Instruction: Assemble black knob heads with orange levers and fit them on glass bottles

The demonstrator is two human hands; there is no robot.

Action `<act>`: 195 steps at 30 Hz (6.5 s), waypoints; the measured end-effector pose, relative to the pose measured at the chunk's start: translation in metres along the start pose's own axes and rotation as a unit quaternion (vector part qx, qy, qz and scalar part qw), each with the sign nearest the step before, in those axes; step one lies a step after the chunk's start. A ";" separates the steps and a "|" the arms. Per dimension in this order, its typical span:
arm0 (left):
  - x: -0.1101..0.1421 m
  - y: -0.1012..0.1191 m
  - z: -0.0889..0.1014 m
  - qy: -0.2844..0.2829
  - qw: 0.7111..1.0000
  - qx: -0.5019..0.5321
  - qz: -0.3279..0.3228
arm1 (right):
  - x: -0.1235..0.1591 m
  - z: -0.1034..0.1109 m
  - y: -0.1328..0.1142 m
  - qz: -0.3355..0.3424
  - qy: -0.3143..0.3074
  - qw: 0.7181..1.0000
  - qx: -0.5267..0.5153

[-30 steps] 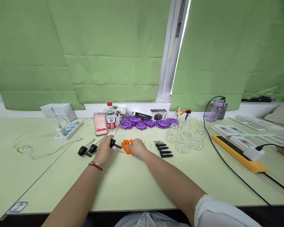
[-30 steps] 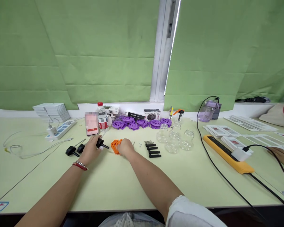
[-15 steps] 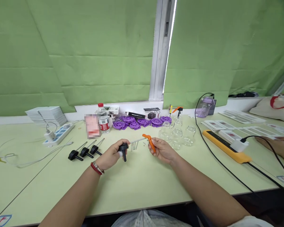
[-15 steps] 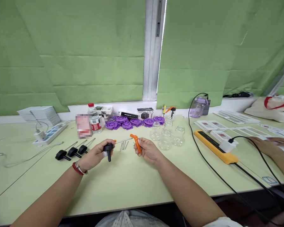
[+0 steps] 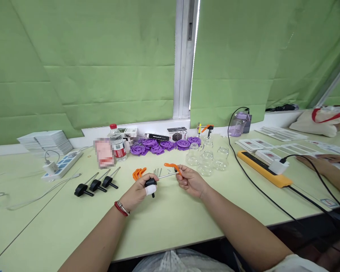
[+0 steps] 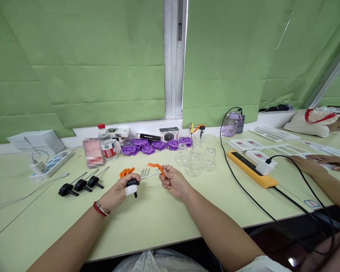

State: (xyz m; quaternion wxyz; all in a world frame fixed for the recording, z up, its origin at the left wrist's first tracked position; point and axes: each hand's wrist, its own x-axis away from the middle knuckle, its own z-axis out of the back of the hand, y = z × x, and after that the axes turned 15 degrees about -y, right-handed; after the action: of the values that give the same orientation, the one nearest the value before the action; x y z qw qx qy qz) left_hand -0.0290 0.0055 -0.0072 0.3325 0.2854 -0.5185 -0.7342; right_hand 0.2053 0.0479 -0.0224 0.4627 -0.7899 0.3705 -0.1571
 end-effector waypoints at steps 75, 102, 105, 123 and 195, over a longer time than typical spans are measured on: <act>-0.005 -0.014 0.011 0.201 0.882 0.417 -0.088 | -0.063 -0.022 0.035 0.017 -0.199 0.290 0.936; -0.013 -0.018 -0.019 0.096 0.909 0.405 -0.032 | -0.040 -0.065 -0.004 0.241 0.120 0.843 0.465; -0.014 -0.016 -0.027 0.065 0.911 0.406 -0.017 | -0.053 -0.062 -0.002 0.163 0.132 0.909 0.361; -0.013 -0.022 -0.027 0.052 0.890 0.453 0.010 | -0.039 -0.051 0.034 -0.001 -0.025 0.887 0.462; -0.006 -0.026 -0.002 -0.017 0.977 0.176 0.117 | -0.027 -0.013 0.042 0.041 -0.043 0.692 0.720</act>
State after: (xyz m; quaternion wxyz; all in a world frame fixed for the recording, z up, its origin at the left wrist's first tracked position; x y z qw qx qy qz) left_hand -0.0288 0.0155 -0.0317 0.3520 0.2640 -0.6753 -0.5919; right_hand 0.1611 0.0477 -0.0484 0.9110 -0.2046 0.1559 -0.3223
